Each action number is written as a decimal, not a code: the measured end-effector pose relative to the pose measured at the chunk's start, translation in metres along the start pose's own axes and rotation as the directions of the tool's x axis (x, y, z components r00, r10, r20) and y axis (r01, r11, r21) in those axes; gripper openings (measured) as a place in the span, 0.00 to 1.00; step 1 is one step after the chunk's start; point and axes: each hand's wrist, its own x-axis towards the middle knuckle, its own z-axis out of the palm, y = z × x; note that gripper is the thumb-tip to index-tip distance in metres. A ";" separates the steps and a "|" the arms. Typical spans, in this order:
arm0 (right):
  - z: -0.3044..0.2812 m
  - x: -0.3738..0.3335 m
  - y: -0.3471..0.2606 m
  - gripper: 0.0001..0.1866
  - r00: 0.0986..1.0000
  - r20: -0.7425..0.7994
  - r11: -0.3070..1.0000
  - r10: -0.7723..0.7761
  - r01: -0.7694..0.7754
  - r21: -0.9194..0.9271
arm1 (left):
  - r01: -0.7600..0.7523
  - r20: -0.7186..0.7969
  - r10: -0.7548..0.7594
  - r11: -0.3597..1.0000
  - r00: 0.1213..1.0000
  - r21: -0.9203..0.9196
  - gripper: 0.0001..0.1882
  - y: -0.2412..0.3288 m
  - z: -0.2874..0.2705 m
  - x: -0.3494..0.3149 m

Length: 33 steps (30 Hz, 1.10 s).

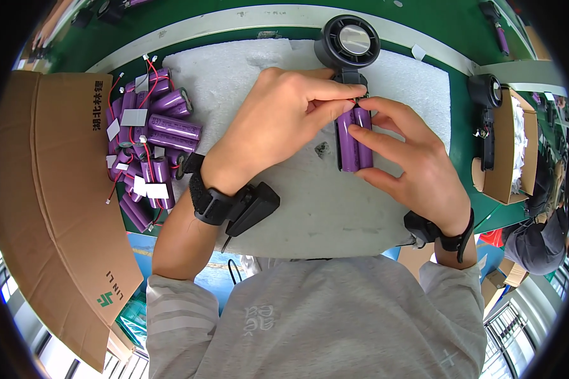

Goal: The person picks up a battery pack, connects its wire to a circuit board inside a handheld fan housing, and presses the components into place. After finishing the assembly, the person sets the fan onto a conveyor belt.

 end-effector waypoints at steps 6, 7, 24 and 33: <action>0.006 -0.001 0.000 0.27 0.998 -0.058 0.999 -0.027 0.024 -0.048 | 0.044 -0.007 -0.044 0.997 0.999 -0.060 0.12 -0.004 0.001 -0.001; 0.006 -0.001 0.000 0.27 0.998 -0.055 0.999 -0.028 0.025 -0.047 | 0.033 0.003 -0.033 0.998 0.999 -0.047 0.13 -0.005 0.001 0.000; 0.011 0.001 0.000 0.25 0.995 -0.092 0.999 0.049 -0.050 -0.007 | 0.045 0.029 -0.044 0.998 0.999 -0.051 0.18 -0.005 -0.001 -0.002; 0.015 0.004 0.006 0.31 0.989 -0.094 0.992 0.119 -0.113 0.058 | 0.103 0.105 -0.093 0.990 0.990 -0.096 0.25 -0.004 -0.004 -0.001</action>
